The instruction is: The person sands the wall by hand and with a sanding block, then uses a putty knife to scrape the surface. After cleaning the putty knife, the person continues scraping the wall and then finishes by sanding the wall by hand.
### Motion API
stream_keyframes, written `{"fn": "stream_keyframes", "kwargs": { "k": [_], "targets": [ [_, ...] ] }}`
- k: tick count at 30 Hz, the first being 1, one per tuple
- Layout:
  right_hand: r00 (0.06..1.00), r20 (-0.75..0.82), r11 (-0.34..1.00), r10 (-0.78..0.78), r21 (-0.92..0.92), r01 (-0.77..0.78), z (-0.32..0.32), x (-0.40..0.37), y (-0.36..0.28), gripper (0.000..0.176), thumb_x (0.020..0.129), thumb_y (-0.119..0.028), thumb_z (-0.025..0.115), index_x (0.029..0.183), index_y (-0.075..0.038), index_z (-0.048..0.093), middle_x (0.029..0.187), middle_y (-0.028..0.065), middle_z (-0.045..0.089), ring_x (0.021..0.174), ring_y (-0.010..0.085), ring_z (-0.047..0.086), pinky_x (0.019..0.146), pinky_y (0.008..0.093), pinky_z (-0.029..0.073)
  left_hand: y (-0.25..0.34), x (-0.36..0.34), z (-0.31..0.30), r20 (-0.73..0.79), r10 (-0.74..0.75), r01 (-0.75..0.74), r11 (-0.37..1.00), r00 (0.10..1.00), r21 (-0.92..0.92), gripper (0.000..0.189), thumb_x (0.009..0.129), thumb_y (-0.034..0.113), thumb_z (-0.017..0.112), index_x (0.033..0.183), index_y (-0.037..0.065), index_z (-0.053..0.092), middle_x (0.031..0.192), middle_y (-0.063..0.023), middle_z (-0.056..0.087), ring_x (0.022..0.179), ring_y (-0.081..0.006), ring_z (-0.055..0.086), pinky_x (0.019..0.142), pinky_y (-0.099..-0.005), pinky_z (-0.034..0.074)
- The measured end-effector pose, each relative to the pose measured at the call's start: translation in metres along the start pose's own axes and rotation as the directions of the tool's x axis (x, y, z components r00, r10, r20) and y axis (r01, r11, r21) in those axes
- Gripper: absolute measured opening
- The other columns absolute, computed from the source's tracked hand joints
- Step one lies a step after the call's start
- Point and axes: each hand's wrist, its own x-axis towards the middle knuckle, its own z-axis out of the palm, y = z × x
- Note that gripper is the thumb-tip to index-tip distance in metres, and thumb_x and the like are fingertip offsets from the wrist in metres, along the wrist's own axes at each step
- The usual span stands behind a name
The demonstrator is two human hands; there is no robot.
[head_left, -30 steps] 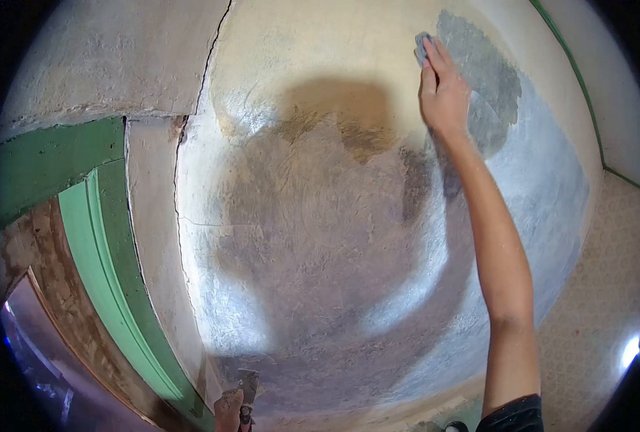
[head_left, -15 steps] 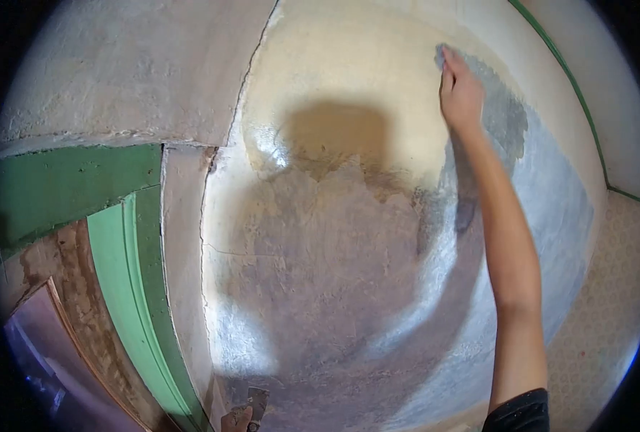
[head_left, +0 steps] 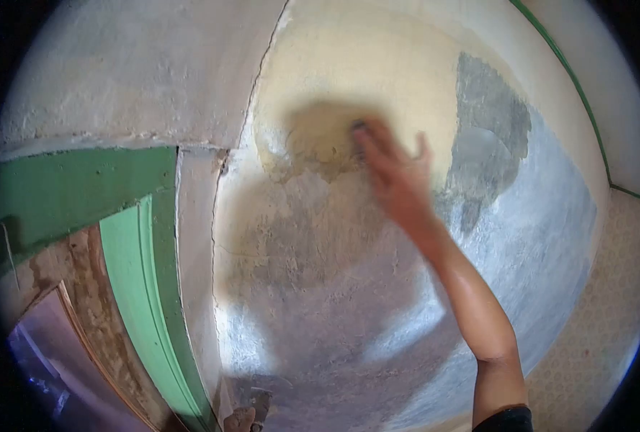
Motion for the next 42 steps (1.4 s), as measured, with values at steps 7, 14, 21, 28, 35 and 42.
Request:
{"fn": "stream_keyframes", "kwargs": {
  "k": [7,14,21,28,35,42],
  "targets": [
    [0.823,-0.254,0.858,0.507,0.053,-0.512,0.017,0.045,0.059,0.051,0.094,-0.012,0.051,0.144,-0.019,0.050,0.149,0.0019,0.050,0.135,0.0236,0.050,0.115,0.0595,0.026,0.018,-0.014,0.002,-0.027,-0.060,0.060,0.998,0.998,0.000,0.036,0.099,0.041,0.061,0.116,0.008,0.062,0.059,0.0018,0.048,0.039,-0.0088,0.039,0.035,-0.0281,0.032],
    [0.967,-0.251,0.994,-0.039,-0.112,0.011,0.034,0.151,0.073,0.040,0.098,-0.012,0.047,0.136,-0.018,0.058,0.145,0.0055,0.053,0.126,0.0289,0.057,0.112,0.0556,0.033,0.023,-0.015,0.002,0.004,-0.040,0.040,0.999,0.999,0.012,0.036,0.098,0.043,0.061,0.114,0.011,0.063,0.061,0.0033,0.047,0.045,-0.0081,0.039,0.042,-0.0269,0.033],
    [0.911,-0.305,0.955,0.279,-0.010,-0.296,0.060,0.225,0.048,0.040,0.094,-0.009,0.046,0.130,-0.015,0.062,0.147,0.0062,0.051,0.130,0.0280,0.052,0.112,0.0559,0.033,-0.007,-0.018,-0.014,-0.002,-0.027,0.027,1.000,1.000,0.001,0.035,0.097,0.044,0.062,0.113,0.013,0.063,0.063,0.0035,0.047,0.049,-0.0082,0.041,0.046,-0.0272,0.035],
    [0.957,-0.282,0.997,0.072,-0.002,-0.075,0.060,0.206,-0.058,0.045,0.091,0.000,0.047,0.133,-0.011,0.058,0.147,0.0055,0.051,0.134,0.0278,0.049,0.113,0.0538,0.034,0.029,-0.056,0.012,-0.211,-0.252,0.199,0.950,0.944,-0.241,0.033,0.095,0.043,0.063,0.112,0.015,0.063,0.063,0.0032,0.046,0.050,-0.0094,0.042,0.047,-0.0283,0.036],
    [0.959,-0.269,0.996,0.087,-0.004,-0.091,0.060,0.211,-0.058,0.044,0.092,-0.003,0.047,0.135,-0.011,0.056,0.147,0.0052,0.051,0.134,0.0278,0.049,0.114,0.0544,0.032,0.037,-0.049,-0.001,-0.102,-0.156,0.145,0.983,0.982,-0.111,0.034,0.098,0.046,0.059,0.107,0.013,0.062,0.058,0.0017,0.044,0.038,-0.0098,0.037,0.034,-0.0269,0.029],
    [0.925,-0.317,0.978,0.208,0.080,-0.193,0.062,0.232,-0.051,0.035,0.095,-0.011,0.046,0.125,-0.008,0.064,0.133,0.0144,0.061,0.121,0.0260,0.060,0.109,0.0537,0.036,0.016,-0.044,-0.019,-0.084,-0.203,0.197,0.978,0.976,-0.067,0.032,0.100,0.042,0.057,0.084,0.014,0.055,0.055,0.0021,0.045,0.036,-0.0098,0.037,0.032,-0.0275,0.028]
  ]
}}
